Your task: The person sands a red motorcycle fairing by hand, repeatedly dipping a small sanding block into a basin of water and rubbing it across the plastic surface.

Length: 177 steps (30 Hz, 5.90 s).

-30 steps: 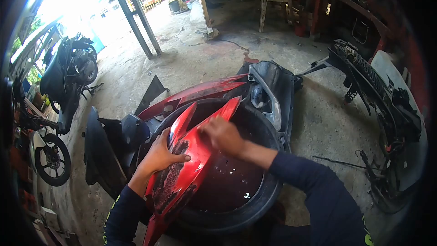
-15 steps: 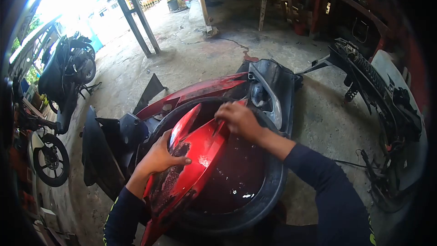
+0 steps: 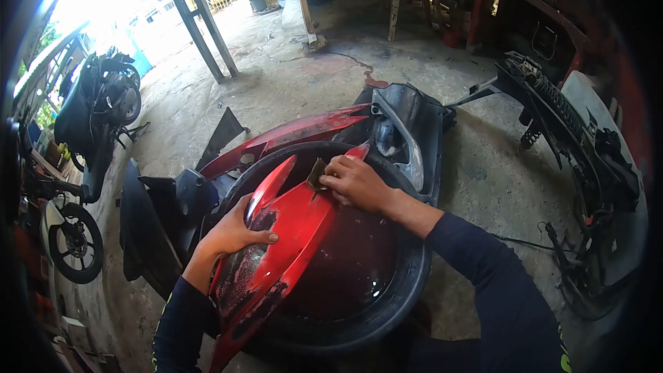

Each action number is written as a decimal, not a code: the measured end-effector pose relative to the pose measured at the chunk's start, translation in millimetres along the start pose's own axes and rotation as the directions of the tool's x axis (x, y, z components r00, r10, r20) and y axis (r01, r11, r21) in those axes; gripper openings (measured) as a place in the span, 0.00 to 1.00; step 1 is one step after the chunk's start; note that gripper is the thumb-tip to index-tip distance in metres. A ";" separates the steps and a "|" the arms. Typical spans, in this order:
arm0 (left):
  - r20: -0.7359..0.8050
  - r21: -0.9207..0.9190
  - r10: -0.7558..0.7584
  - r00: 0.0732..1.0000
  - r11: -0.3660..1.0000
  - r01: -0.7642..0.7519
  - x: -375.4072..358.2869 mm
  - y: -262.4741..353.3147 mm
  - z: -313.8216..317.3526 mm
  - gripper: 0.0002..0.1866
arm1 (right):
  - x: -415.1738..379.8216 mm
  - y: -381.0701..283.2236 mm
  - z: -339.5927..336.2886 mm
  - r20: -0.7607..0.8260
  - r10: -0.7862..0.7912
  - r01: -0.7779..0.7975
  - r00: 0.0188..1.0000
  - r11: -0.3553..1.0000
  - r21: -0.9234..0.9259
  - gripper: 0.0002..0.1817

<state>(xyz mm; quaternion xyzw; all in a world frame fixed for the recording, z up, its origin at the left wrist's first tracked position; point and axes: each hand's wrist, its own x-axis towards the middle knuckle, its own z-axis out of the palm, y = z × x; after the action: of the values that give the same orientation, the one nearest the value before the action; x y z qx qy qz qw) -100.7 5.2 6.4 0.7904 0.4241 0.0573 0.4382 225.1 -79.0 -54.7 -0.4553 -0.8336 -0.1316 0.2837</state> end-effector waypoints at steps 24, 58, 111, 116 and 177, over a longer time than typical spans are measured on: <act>-0.069 0.033 0.017 0.997 0.999 -0.015 -7.1 8.0 9.3 0.66 | 3.5 -26.8 20.0 0.040 0.200 -0.185 0.979 0.953 -0.242 0.13; -0.147 0.132 0.044 0.988 0.991 -0.025 -2.9 11.3 6.8 0.65 | 21.3 -46.9 20.7 -0.015 0.132 -0.130 0.991 0.936 -0.328 0.16; -0.141 0.177 0.056 0.988 0.984 -0.031 -2.0 12.6 -0.1 0.69 | 25.8 -58.6 23.6 -0.124 0.245 -0.254 0.961 0.965 -0.060 0.19; -0.149 0.171 0.066 0.987 0.984 -0.040 -1.8 12.6 0.8 0.69 | 25.4 -57.0 22.3 -0.108 0.294 -0.302 0.950 0.951 -0.069 0.21; 0.112 0.810 0.463 0.879 0.470 -0.350 5.1 54.5 51.8 0.52 | -92.8 7.0 82.7 0.899 0.359 -0.968 0.251 0.077 0.239 0.10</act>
<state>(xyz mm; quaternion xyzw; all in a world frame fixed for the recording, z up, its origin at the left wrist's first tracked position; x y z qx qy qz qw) -39.7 -38.4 13.8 0.9733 0.2280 0.0082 -0.0259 241.1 -99.1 -176.5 -0.6383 -0.4659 0.5877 0.1735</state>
